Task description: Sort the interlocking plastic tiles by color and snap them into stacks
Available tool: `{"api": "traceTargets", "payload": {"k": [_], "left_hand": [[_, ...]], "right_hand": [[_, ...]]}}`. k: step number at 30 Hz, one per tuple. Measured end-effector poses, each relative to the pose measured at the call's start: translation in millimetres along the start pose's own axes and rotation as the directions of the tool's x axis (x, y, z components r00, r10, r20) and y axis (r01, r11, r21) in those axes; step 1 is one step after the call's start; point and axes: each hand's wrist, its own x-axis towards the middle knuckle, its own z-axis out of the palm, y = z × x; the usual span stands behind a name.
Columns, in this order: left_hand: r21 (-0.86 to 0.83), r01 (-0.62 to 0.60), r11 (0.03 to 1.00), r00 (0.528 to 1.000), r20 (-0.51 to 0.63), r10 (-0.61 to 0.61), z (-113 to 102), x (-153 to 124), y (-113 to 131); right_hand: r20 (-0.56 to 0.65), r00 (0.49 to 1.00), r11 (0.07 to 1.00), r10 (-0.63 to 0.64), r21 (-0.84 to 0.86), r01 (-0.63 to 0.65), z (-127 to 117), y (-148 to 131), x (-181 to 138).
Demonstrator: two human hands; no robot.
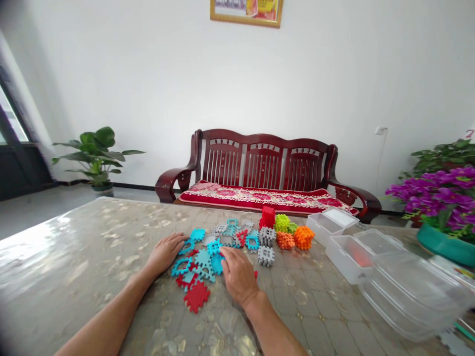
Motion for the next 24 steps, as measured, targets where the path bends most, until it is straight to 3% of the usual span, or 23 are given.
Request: {"api": "traceTargets", "payload": {"k": [3, 6, 9, 15, 21, 24], "left_hand": [[-0.036, 0.005, 0.999, 1.0, -0.006, -0.005, -3.1, 0.3, 1.3], [-0.123, -0.016, 0.992, 1.0, 0.015, 0.018, -8.3, 0.0, 3.3], [-0.181, -0.052, 0.982, 0.997, 0.038, 0.06, -11.6, -1.6, 3.9], [-0.091, -0.038, 0.995, 0.999, 0.033, 0.041, -8.4, -5.4, 5.9], [-0.084, -0.034, 0.996, 0.999, 0.015, 0.036, -9.9, -5.9, 11.3], [-0.097, -0.035, 0.995, 0.999, 0.003, 0.036, -10.5, -6.7, 11.9]], "right_hand": [[-0.085, 0.981, 0.985, 0.173, 0.0, -0.174, -4.2, 12.5, -1.2], [-0.06, 0.971, 0.972, 0.232, -0.025, -0.234, -10.1, 21.0, -4.6], [-0.01, 0.983, 0.983, 0.181, -0.025, -0.181, -15.4, 18.6, -6.7], [0.107, 0.994, 0.995, 0.008, 0.1, -0.018, -19.4, -14.1, -3.3], [0.342, 0.931, 0.985, -0.128, 0.156, 0.078, -13.5, -50.4, -6.7], [0.371, 0.923, 0.991, -0.107, 0.111, 0.07, -7.4, -54.8, -8.6]]}}
